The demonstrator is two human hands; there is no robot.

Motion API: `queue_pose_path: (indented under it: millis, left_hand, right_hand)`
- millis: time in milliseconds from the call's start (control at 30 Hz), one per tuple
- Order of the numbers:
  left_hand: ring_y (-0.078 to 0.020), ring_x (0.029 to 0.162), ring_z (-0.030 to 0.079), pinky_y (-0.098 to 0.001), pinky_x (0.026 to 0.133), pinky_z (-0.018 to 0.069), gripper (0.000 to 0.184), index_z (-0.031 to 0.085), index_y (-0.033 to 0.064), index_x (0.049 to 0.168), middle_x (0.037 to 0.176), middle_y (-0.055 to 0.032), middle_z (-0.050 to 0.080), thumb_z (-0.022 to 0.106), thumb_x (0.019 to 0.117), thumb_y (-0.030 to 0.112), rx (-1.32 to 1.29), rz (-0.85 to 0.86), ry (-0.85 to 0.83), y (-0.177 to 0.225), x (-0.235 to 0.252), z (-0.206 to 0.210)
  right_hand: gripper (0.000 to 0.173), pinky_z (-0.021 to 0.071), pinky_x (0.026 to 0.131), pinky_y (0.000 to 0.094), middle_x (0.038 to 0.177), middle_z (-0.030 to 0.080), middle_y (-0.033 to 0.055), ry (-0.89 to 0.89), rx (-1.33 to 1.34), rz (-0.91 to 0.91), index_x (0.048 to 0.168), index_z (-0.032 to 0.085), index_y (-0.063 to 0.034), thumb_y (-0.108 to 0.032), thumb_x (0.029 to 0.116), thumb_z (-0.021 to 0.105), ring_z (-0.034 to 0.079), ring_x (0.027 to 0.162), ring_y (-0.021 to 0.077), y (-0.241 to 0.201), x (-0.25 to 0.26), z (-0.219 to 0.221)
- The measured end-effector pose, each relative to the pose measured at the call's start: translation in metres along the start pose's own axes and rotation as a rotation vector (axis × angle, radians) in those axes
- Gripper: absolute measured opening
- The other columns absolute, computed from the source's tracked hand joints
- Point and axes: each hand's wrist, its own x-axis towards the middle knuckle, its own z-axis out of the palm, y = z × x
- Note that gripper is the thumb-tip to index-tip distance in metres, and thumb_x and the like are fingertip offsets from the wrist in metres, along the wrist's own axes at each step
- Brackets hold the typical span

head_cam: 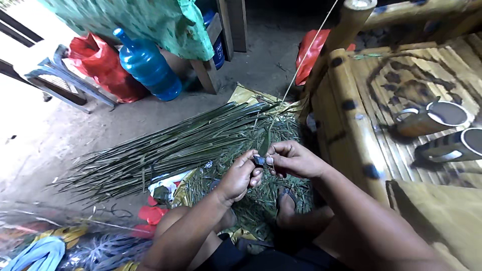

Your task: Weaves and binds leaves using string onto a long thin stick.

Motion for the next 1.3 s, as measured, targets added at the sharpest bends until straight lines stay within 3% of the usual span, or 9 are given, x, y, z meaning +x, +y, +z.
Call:
queue_pose_path:
  millis: [333,533,633,733,833,933,1067,1167,1300]
  left_hand:
    - [-0.0018,0.053,0.041,-0.0169,0.05,0.0389,0.023,0.05,0.0145,0.098,0.07,0.0074,0.045,0.032,0.11,0.02,0.011,-0.017,-0.135,0.004,-0.003,-0.004]
    - [-0.0027,0.053,0.042,-0.0176,0.05,0.0398,0.022,0.053,0.0118,0.099,0.068,0.0064,0.045,0.035,0.1098,0.018,0.217,0.052,0.004,0.006,-0.002,-0.004]
    - [-0.0047,0.053,0.046,-0.0193,0.05,0.0426,0.023,0.055,0.0089,0.098,0.067,0.0048,0.046,0.037,0.1095,0.016,0.375,0.106,0.063,0.006,-0.003,-0.005]
    - [-0.0064,0.052,0.053,-0.0209,0.051,0.0488,0.02,0.058,0.0062,0.096,0.064,0.0038,0.052,0.042,0.1075,0.012,0.485,0.148,0.126,0.003,-0.005,-0.002]
    - [-0.0073,0.056,0.06,-0.0218,0.054,0.0545,0.018,0.062,0.0031,0.099,0.069,0.0022,0.059,0.047,0.1058,0.009,0.541,0.205,0.189,0.0,-0.004,-0.001]
    - [-0.0079,0.058,0.064,-0.0229,0.057,0.0578,0.016,0.064,0.0016,0.098,0.071,0.0006,0.064,0.05,0.1048,0.007,0.591,0.269,0.239,-0.001,-0.001,-0.001]
    - [-0.0066,0.061,0.065,-0.0227,0.059,0.0593,0.017,0.067,-0.0006,0.102,0.075,0.0002,0.066,0.052,0.1036,0.008,0.714,0.392,0.244,-0.007,0.001,-0.005]
    - [-0.0062,0.062,0.066,-0.023,0.059,0.0599,0.017,0.067,-0.0018,0.103,0.076,0.0001,0.067,0.052,0.1029,0.007,0.755,0.431,0.241,-0.009,0.001,-0.007]
    - [-0.0057,0.062,0.066,-0.0225,0.06,0.0599,0.018,0.068,-0.002,0.105,0.076,0.0,0.067,0.053,0.1033,0.009,0.776,0.415,0.239,-0.012,-0.006,-0.005]
  right_hand:
    - [0.018,0.0539,0.052,0.0244,0.067,0.064,0.0012,0.101,-0.162,-0.156,0.093,0.068,-0.0055,-0.019,0.1014,0.059,0.06,0.055,0.008,-0.002,0.002,-0.022]
    - [0.017,0.0544,0.052,0.0238,0.07,0.067,0.0017,0.186,-0.274,-0.181,0.095,0.068,-0.0045,-0.018,0.1008,0.059,0.061,0.055,0.0078,-0.003,0.002,-0.023]
    - [0.017,0.0544,0.051,0.0257,0.07,0.066,0.002,0.314,-0.326,-0.178,0.096,0.067,-0.0049,-0.018,0.1015,0.058,0.06,0.054,0.0092,-0.004,0.003,-0.026]
    - [0.017,0.055,0.05,0.0268,0.073,0.066,0.004,0.447,-0.246,-0.138,0.106,0.067,-0.0045,-0.018,0.1037,0.056,0.061,0.054,0.0112,-0.009,0.001,-0.03]
    - [0.028,0.0587,0.056,0.0288,0.081,0.069,0.0069,0.346,-0.118,-0.012,0.128,0.063,-0.0027,-0.014,0.1028,0.056,0.065,0.06,0.0129,-0.015,0.0,-0.017]
    - [0.026,0.0576,0.057,0.0262,0.08,0.069,0.0071,0.228,-0.029,0.071,0.123,0.066,0.0005,-0.014,0.1028,0.057,0.065,0.061,0.0115,-0.006,0.002,0.001]
    - [0.026,0.0559,0.055,0.0243,0.081,0.071,0.0079,0.241,-0.057,0.061,0.122,0.069,-0.0009,-0.014,0.1018,0.059,0.064,0.059,0.0106,-0.01,0.002,-0.001]
    - [0.024,0.0545,0.054,0.0233,0.079,0.069,0.0046,0.339,-0.095,0.07,0.121,0.07,-0.0028,-0.014,0.1022,0.059,0.062,0.059,0.0087,-0.015,0.002,-0.007]
    - [0.027,0.0539,0.051,0.0228,0.081,0.067,0.0035,0.539,-0.053,0.038,0.128,0.066,-0.0065,-0.015,0.1052,0.055,0.06,0.057,0.0079,-0.024,-0.002,-0.032]
